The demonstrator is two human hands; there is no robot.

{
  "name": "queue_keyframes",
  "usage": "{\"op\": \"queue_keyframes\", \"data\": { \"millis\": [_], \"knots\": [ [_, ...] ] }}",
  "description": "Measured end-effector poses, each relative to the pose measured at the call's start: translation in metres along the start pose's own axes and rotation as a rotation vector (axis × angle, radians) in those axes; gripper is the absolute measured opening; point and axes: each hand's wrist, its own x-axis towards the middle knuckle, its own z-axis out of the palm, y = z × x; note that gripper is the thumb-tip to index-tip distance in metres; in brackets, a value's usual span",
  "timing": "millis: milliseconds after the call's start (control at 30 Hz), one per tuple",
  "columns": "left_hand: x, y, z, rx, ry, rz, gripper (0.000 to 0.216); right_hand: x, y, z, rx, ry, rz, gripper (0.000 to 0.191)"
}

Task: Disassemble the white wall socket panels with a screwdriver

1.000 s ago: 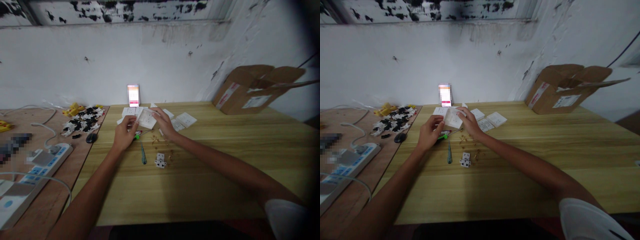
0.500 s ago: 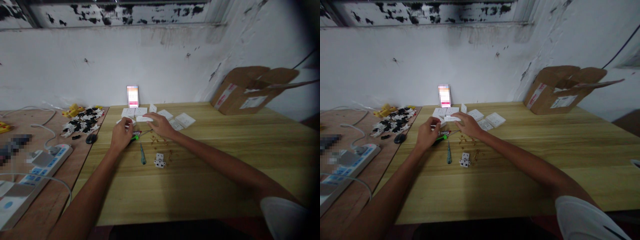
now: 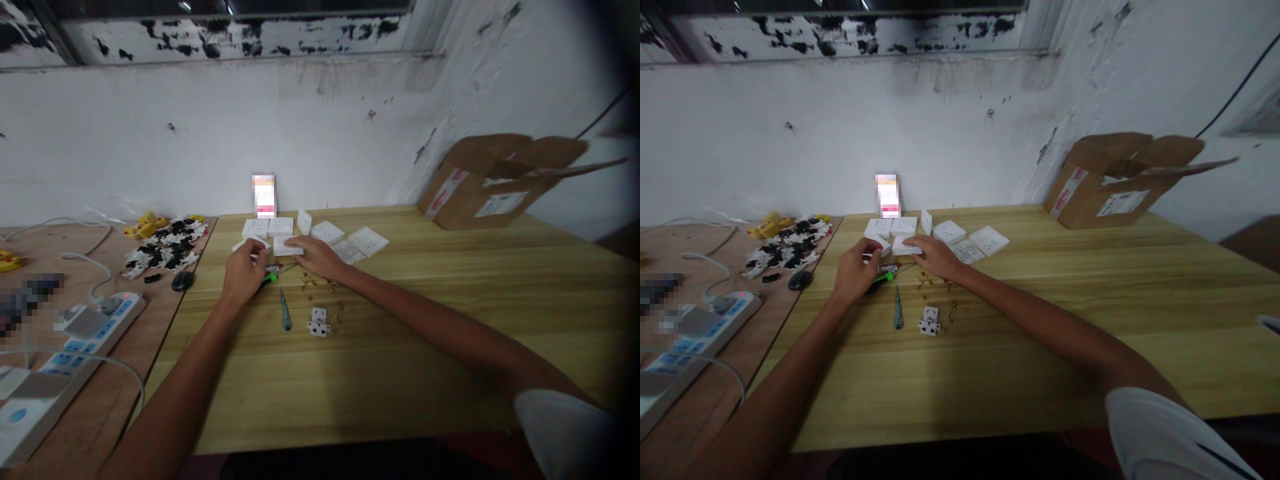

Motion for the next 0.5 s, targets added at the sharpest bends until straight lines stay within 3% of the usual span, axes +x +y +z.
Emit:
{"op": "queue_keyframes", "data": {
  "millis": [300, 500],
  "knots": [
    [0.001, -0.001, 0.000, 0.029, -0.009, -0.011, 0.018, 0.006, -0.001, -0.007, 0.016, 0.059, -0.002, 0.037],
    [0.001, 0.004, -0.004, 0.106, -0.036, 0.052, 0.017, 0.021, 0.000, -0.031, -0.040, 0.165, -0.014, 0.031]
  ]
}}
